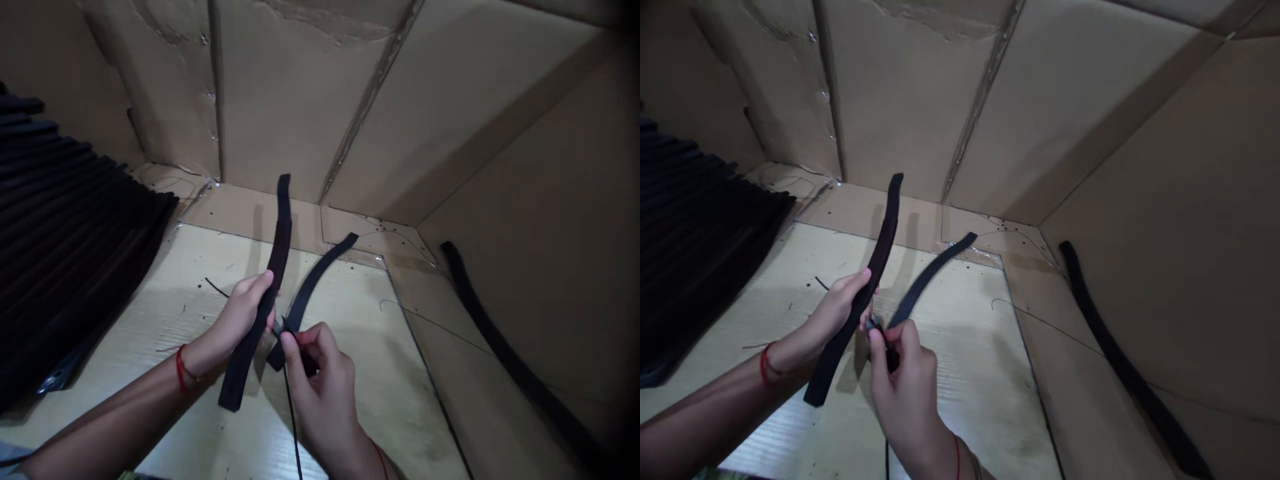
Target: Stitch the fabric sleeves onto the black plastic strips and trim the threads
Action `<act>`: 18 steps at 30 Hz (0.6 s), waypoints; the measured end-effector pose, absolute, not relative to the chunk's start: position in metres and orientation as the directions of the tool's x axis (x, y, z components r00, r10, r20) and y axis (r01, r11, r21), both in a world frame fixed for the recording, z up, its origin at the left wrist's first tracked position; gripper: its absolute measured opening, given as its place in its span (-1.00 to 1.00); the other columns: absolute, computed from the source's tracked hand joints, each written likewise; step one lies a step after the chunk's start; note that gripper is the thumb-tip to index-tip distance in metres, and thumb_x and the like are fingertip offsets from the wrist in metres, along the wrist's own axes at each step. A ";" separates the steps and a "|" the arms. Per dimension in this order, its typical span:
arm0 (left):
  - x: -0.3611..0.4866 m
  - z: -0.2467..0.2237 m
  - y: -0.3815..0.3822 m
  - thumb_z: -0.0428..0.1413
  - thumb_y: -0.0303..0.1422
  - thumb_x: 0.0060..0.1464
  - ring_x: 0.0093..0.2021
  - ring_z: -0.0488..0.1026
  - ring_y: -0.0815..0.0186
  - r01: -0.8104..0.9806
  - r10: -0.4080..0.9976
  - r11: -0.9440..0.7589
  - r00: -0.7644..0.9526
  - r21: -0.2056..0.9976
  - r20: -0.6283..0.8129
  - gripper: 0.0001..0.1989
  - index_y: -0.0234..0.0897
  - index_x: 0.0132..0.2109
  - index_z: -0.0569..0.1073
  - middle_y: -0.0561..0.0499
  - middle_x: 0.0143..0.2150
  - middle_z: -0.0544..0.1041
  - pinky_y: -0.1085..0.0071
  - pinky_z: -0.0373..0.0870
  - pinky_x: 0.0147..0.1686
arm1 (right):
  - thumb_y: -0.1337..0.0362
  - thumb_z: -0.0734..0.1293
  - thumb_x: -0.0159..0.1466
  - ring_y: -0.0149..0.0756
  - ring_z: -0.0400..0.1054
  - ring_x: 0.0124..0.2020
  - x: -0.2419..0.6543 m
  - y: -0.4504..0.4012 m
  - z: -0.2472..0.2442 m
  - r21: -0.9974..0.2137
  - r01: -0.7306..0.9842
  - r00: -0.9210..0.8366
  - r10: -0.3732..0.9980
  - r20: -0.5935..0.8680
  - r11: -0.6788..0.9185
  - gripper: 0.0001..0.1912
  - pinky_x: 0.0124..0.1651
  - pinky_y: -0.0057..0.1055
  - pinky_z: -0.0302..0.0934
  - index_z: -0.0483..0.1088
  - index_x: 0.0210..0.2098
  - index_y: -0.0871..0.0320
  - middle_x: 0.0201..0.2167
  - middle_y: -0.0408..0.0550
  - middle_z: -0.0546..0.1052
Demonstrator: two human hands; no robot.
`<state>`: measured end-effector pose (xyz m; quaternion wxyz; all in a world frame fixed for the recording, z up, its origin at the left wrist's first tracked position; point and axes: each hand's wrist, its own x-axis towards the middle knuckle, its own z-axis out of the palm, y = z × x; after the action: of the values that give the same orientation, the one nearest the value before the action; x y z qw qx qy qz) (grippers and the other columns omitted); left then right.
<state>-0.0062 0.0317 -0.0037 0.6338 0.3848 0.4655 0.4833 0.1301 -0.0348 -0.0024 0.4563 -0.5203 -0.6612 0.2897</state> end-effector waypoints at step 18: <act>-0.124 0.066 -0.010 0.05 -0.30 0.10 -0.54 0.42 0.38 0.592 0.968 -0.188 -0.026 0.784 0.251 -0.83 -0.32 -0.22 0.38 0.07 -0.47 0.44 0.52 0.28 -0.55 | -0.11 0.28 0.21 -0.40 0.10 -0.78 0.147 0.005 -0.008 -0.801 0.533 0.058 0.932 0.358 0.274 -0.61 -0.68 -0.50 -0.02 0.22 -0.41 0.10 -0.74 -0.22 0.35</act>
<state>-0.1239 -0.0101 0.0660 0.2339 0.6575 0.5929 0.4018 0.1472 0.0045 -0.0076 0.4615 -0.5622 -0.6513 0.2162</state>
